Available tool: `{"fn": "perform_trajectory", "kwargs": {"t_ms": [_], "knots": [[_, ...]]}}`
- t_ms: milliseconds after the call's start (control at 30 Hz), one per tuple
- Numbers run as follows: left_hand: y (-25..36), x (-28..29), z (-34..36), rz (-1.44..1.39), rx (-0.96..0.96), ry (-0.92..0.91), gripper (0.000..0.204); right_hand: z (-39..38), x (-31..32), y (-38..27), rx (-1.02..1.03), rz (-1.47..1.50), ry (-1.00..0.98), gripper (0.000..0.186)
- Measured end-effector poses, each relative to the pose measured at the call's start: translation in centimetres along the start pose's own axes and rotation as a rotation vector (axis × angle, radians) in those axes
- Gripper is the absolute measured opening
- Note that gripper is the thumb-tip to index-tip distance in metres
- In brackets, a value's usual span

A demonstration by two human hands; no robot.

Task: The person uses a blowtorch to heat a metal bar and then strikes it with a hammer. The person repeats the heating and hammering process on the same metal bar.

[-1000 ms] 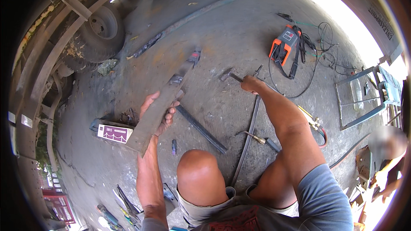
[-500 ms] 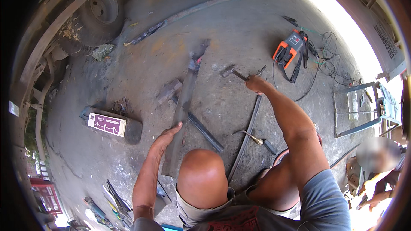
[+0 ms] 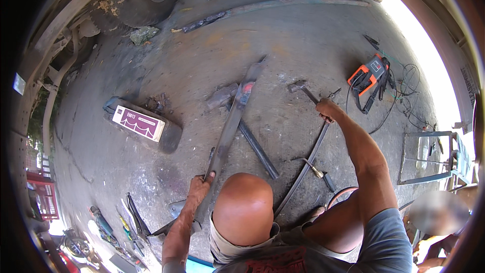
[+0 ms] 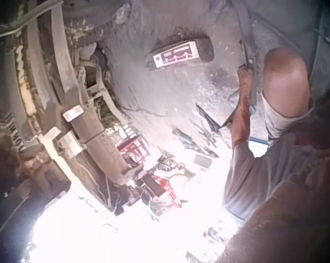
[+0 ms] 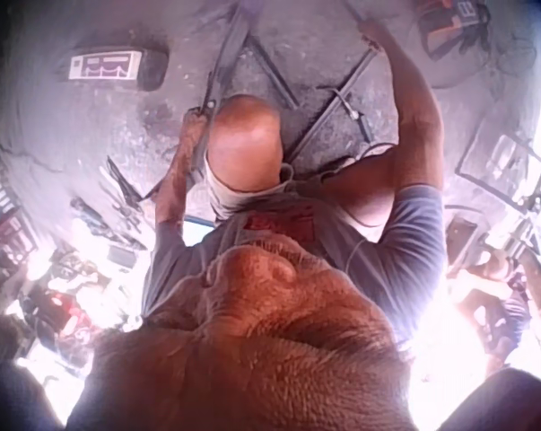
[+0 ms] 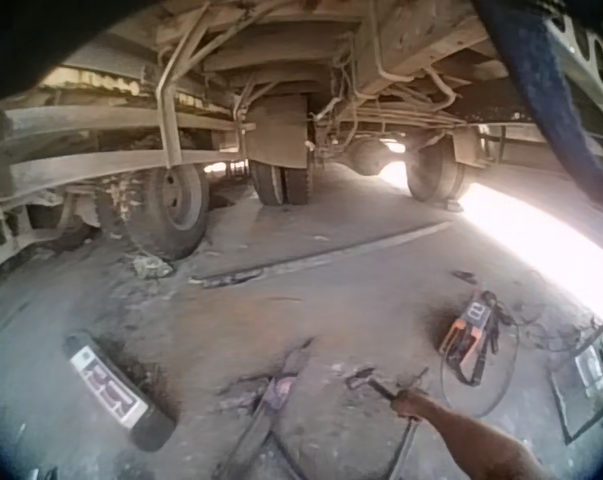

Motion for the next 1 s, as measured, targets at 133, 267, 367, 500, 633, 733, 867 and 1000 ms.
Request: {"fn": "perform_trajectory", "kwargs": {"t_ms": [133,267,367,500,633,733,867,1000], "knots": [[-0.8,-0.1,-1.9,0.1,-0.086,0.096,0.062,1.3,1.7,1.4,0.056,-0.166,0.184,0.029],[-3.4,0.8,-3.2,0.035,-0.086,0.14,0.06,0.3,1.1,-0.1,0.159,-0.179,0.299,0.039],[-5.1,0.1,-2.7,-0.069,-0.073,0.155,0.06,-0.4,0.8,-0.4,0.065,-0.043,0.235,0.048],[-4.5,0.5,-3.1,0.004,-0.121,0.223,0.061,-3.5,0.6,-3.6,0.11,0.117,0.178,0.058],[-5.4,0.7,-2.3,0.013,-0.106,0.263,0.063,-8.0,1.2,-9.7,0.289,0.238,0.22,0.053],[-6.5,0.4,-1.3,-0.022,-0.075,0.257,0.068,-9.0,1.9,-13.5,0.564,0.295,0.426,0.052],[-6.0,0.1,-0.9,0.112,-0.05,0.219,0.081,-15.8,-1.7,-19.6,0.708,0.427,0.3,0.044],[-6.3,0.1,0.0,0.12,0.115,0.122,0.092,-18.2,-5.4,-20.9,0.721,0.3,0.187,0.042]]}}
Point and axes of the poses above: each hand's wrist, its own z-axis towards the middle knuckle, its own x-axis out of the back of the hand, y = z × x, the point moved 5 cm from there along z, towards the middle knuckle, and after that the axes turned 6 degrees about -z, right-handed, at the moved point
